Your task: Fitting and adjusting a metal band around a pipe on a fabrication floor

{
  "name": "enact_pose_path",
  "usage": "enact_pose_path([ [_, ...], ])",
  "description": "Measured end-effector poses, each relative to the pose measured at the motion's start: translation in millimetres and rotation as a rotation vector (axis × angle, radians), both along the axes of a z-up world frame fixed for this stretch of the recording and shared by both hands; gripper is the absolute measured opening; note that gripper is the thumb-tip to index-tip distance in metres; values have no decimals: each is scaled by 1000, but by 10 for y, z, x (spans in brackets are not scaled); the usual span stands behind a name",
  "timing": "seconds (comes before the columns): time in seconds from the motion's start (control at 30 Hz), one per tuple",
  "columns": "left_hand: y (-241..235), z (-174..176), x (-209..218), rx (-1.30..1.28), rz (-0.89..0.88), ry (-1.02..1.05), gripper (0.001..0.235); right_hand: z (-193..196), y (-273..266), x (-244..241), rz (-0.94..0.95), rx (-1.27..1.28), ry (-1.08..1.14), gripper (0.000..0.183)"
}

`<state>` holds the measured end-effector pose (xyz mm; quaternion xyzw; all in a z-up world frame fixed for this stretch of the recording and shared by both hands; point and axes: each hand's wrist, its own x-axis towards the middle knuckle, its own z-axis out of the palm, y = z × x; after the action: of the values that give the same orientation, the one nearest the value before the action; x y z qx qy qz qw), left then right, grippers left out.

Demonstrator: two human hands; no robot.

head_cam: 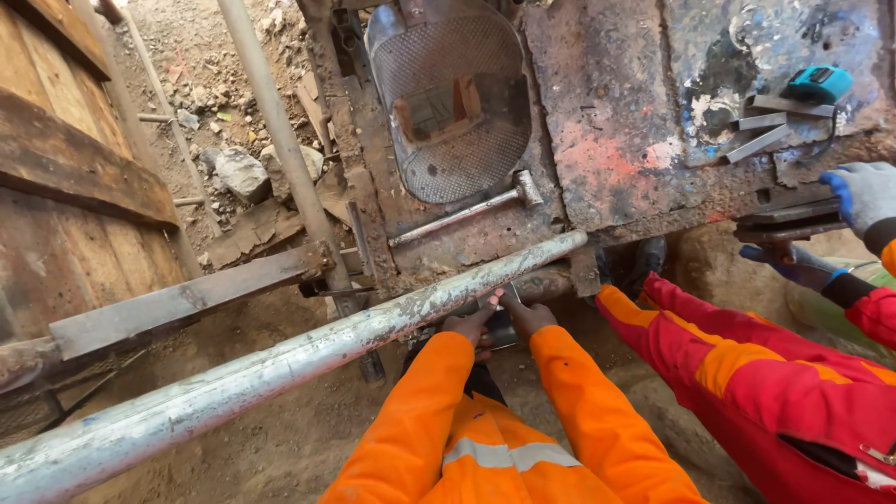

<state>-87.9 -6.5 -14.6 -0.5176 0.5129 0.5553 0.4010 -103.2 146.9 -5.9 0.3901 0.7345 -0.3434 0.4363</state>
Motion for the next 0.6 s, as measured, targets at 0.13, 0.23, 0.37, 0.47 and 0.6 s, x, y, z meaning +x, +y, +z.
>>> enact_pose_path([
  [0.13, 39, -85, 30, 8, -65, 49, 94, -578, 95, 186, -59, -9, 58, 105],
  [0.23, 59, -11, 70, -37, -63, 96, 90, -876, 100, 345, -153, -35, 124, 90],
  [0.37, 90, -158, 97, -124, -141, 125, 93, -1743, 284, 608, -248, -74, 190, 100],
  [0.47, 136, 3, 159, -197, -200, 119, 83, -1615, 261, 735, -252, -77, 192, 104],
  [0.6, 76, -15, 126, -96, -196, 198, 75, -1238, 241, 471, -189, -108, 112, 107],
])
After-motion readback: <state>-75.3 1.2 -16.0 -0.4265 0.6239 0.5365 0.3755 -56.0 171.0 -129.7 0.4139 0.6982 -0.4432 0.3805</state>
